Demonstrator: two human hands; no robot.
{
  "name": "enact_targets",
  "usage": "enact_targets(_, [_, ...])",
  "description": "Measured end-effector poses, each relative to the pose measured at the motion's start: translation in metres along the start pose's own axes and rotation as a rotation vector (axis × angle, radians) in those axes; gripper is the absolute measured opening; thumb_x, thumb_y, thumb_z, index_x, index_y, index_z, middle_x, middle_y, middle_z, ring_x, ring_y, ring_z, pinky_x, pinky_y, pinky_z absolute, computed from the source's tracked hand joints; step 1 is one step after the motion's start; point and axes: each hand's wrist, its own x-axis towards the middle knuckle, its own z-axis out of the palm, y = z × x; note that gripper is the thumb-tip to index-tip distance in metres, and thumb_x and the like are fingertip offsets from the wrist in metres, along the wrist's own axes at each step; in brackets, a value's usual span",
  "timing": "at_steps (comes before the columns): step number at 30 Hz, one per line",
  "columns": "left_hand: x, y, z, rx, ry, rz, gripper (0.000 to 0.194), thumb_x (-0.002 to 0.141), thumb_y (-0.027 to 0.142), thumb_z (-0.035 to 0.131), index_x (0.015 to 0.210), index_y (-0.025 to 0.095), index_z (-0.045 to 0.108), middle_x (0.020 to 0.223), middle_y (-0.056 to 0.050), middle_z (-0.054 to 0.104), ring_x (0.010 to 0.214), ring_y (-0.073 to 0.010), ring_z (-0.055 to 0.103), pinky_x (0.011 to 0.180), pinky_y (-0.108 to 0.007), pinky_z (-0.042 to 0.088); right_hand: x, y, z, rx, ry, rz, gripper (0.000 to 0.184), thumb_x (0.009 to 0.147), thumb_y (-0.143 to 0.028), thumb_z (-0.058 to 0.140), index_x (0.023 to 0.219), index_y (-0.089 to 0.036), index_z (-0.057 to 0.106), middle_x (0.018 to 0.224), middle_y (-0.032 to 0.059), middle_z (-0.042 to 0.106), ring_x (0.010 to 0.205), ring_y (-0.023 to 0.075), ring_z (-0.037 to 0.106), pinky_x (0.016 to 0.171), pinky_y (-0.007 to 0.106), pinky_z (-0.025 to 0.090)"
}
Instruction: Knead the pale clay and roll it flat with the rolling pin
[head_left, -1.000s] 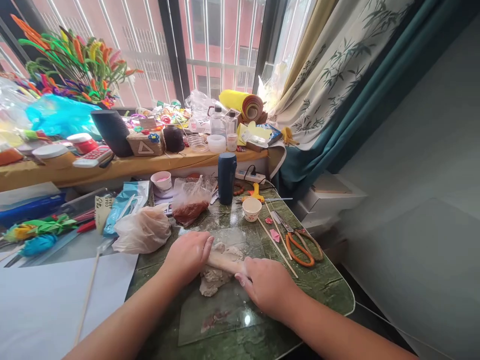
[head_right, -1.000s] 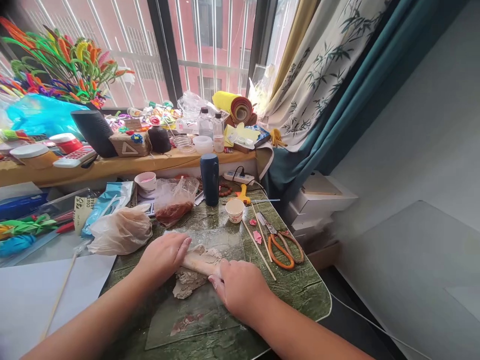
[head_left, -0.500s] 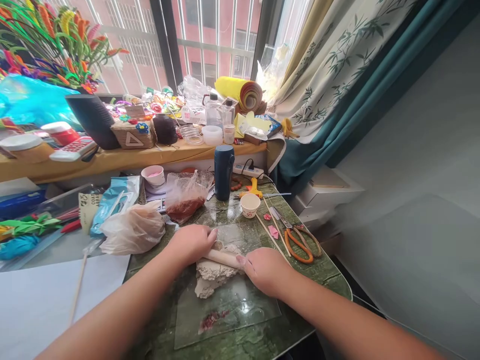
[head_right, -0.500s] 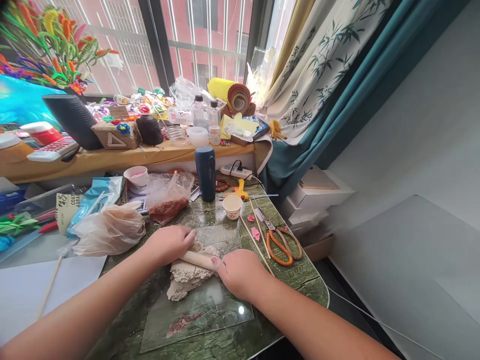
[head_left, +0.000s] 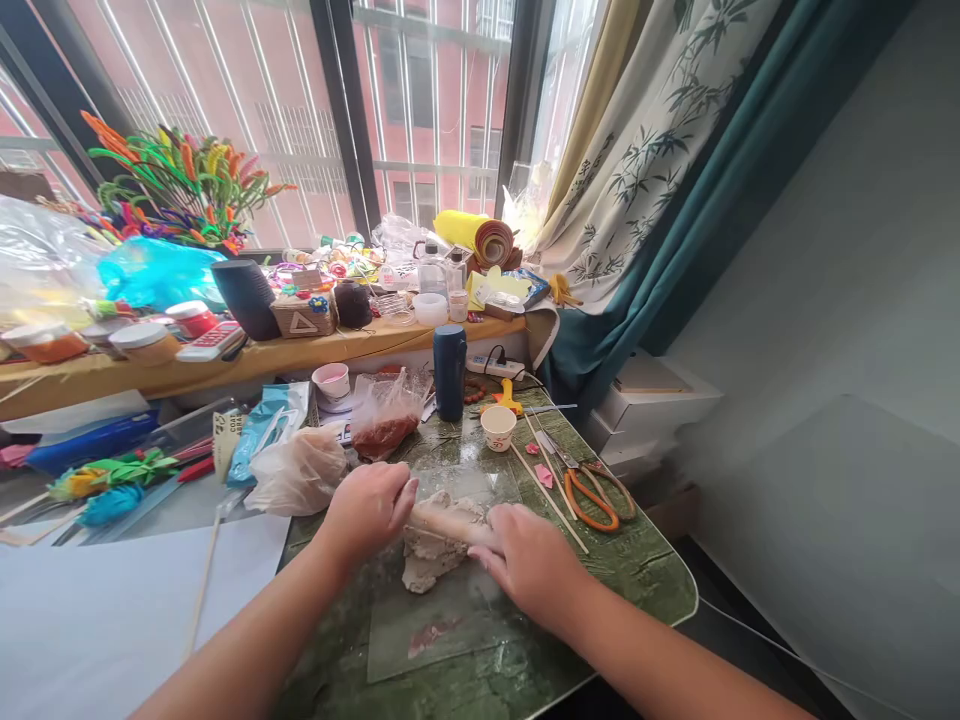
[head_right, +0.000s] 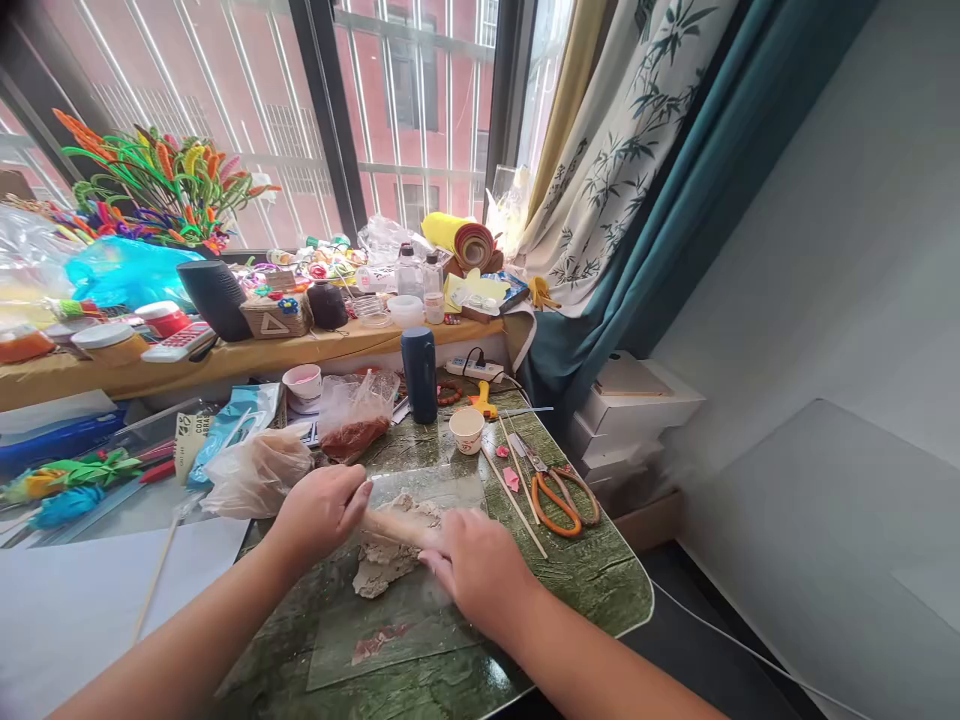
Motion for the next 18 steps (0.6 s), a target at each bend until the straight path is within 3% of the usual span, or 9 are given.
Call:
enact_targets(2, [-0.009,-0.006,0.004,-0.008,0.076,0.053,0.04,0.103,0.035,0.03,0.074,0.023,0.054,0.073,-0.007,0.066,0.071,-0.0236,0.061,0.067,-0.035,0.038,-0.01,-0.001,0.01,0.032,0.012,-0.111,0.015,0.101,-0.032,0.054,0.11,-0.021,0.059,0.096,0.0053,0.066,0.081,0.0226,0.06,0.068,0.033,0.039])
enact_targets(5, [-0.017,-0.01,0.014,-0.035,0.14,0.107,0.038,0.103,0.032,0.031,0.073,0.022,0.053,0.072,-0.005,0.065,0.07,-0.0222,0.059,0.068,-0.034,0.039,-0.019,0.002,0.021,0.05,0.045,-0.245,0.029,0.102,-0.023,0.05,0.13,-0.025,0.052,0.098,0.0044,0.065,0.08,0.0219,0.057,0.068,0.033,0.038])
enact_targets(9, [-0.018,-0.008,0.021,-0.063,0.147,0.082,0.037,0.103,0.031,0.033,0.072,0.022,0.052,0.07,-0.005,0.063,0.067,-0.0217,0.058,0.068,-0.034,0.039,-0.021,0.007,0.028,0.115,0.074,-0.285,0.034,0.101,-0.022,0.051,0.135,-0.026,0.051,0.1,0.0047,0.066,0.081,0.0217,0.057,0.069,0.032,0.038])
enact_targets(13, [-0.01,-0.006,0.019,-0.031,0.039,0.019,0.032,0.099,0.031,0.039,0.072,0.023,0.053,0.067,-0.004,0.062,0.066,-0.0226,0.058,0.063,-0.034,0.035,-0.018,0.008,0.034,0.197,0.107,-0.272,0.03,0.1,-0.02,0.049,0.129,-0.024,0.056,0.096,0.0047,0.067,0.076,0.021,0.058,0.066,0.032,0.038])
enact_targets(18, [0.008,-0.008,0.022,-0.023,-0.235,-0.107,0.031,0.098,0.032,0.038,0.074,0.024,0.057,0.071,-0.004,0.068,0.069,-0.024,0.063,0.059,-0.033,0.03,-0.01,0.009,0.032,0.344,0.062,-0.182,0.023,0.103,-0.025,0.045,0.116,-0.023,0.064,0.09,0.0046,0.07,0.076,0.0203,0.062,0.068,0.03,0.039])
